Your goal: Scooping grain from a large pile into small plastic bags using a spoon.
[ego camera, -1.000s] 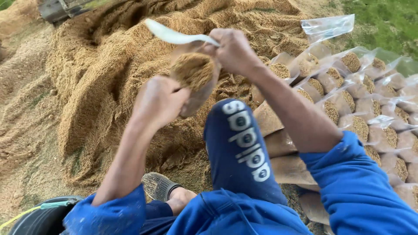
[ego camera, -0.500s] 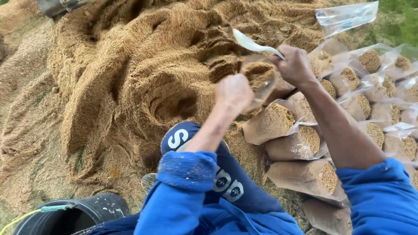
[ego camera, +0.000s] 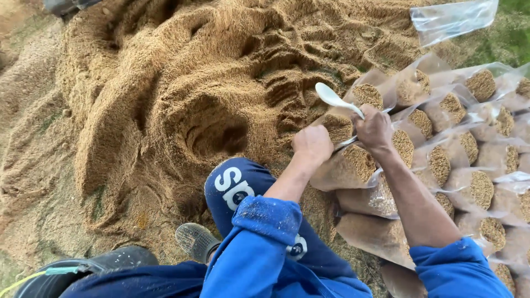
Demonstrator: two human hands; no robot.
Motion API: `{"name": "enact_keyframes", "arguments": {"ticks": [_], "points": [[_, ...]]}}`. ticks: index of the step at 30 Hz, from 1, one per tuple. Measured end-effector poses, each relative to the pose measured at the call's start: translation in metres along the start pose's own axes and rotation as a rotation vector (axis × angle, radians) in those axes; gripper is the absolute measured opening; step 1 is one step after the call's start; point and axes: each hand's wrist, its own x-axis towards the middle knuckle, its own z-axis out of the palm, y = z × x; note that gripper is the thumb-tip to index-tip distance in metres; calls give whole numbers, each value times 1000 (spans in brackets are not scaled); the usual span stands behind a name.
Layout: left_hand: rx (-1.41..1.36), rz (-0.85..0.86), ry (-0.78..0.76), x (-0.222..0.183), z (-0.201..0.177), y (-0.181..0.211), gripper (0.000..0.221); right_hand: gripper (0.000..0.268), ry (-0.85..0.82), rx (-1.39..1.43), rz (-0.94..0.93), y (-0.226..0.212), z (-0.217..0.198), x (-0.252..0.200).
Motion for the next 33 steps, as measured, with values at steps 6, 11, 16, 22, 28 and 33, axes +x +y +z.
{"name": "enact_keyframes", "arguments": {"ticks": [6, 11, 16, 22, 28, 33], "points": [[-69, -102, -37, 17, 7, -11, 36, 32, 55, 35, -24, 16, 17, 16], [-49, -186, -77, 9, -3, -7, 47, 21, 15, -64, 82, -11, 0, 3], [-103, -224, -92, -12, -33, -4, 65, 23, 85, -42, 77, -8, 3, 5], [-109, -249, -59, -12, -34, -4, 76, 23, 141, -124, 26, -4, 4, 8], [-56, -196, 24, 32, 22, -13, 47, 22, 79, -181, 77, -3, 5, 9], [-94, -160, 86, 48, 32, -4, 38, 21, 100, -74, 95, -7, -9, -9]]}}
